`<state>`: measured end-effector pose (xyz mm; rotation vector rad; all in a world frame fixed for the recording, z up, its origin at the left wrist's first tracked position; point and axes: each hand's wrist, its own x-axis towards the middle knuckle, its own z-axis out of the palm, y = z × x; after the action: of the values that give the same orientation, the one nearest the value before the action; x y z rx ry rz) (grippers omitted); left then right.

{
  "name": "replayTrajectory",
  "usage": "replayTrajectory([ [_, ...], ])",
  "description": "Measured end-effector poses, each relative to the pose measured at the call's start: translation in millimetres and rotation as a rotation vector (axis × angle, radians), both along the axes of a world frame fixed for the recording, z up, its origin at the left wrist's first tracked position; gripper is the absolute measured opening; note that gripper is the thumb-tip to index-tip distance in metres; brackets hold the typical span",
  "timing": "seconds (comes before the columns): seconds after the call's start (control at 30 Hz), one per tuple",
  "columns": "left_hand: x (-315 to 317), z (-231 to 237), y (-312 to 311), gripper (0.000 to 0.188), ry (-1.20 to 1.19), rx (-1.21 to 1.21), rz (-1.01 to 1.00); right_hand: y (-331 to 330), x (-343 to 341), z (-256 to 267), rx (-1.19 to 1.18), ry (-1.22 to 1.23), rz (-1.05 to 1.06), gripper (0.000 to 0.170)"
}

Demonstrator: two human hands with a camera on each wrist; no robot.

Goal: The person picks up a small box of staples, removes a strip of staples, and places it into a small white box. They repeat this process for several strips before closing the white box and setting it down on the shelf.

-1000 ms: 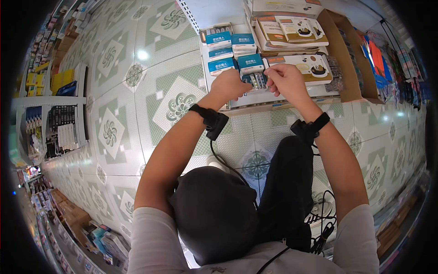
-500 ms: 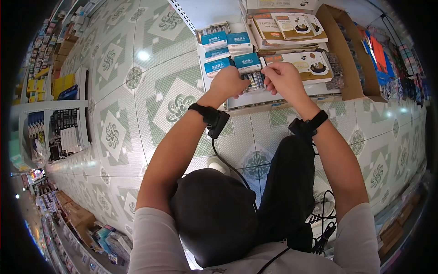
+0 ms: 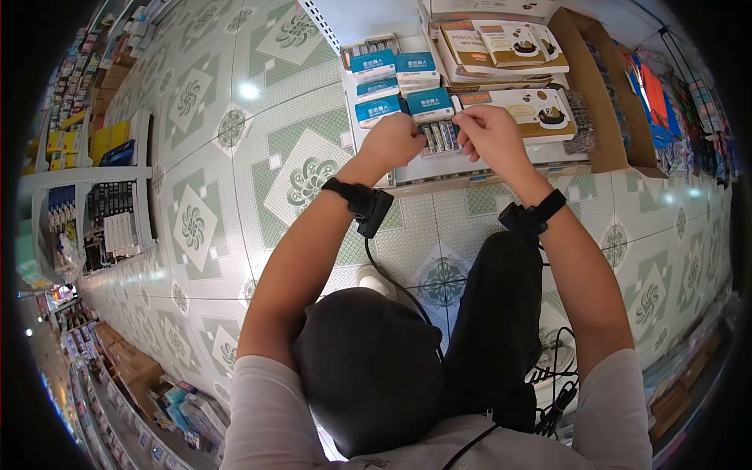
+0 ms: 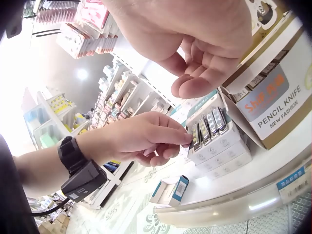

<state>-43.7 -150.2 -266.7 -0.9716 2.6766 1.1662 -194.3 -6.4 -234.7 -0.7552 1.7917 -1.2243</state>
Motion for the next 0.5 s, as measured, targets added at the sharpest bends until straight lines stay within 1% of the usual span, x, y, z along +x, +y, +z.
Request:
replayTrajectory([
  [0.13,6,-1,0,0.03,0.035,-0.006,0.032,1,1,2,0.012,0.003,0.004,0.021],
  [0.2,5,3,-2,0.031,-0.034,0.203,0.065,2,1,2,0.013,0.007,0.004,0.021],
  [0.33,5,2,3,0.031,0.002,0.198,0.101,2,2,1,0.013,-0.013,0.009,0.021],
  [0.4,5,-5,5,0.031,0.117,0.079,0.073,0,3,2,0.009,-0.018,0.011,0.021],
  [0.5,2,-10,6,0.03,0.127,0.082,0.087,2,2,3,0.004,-0.035,0.004,0.021],
])
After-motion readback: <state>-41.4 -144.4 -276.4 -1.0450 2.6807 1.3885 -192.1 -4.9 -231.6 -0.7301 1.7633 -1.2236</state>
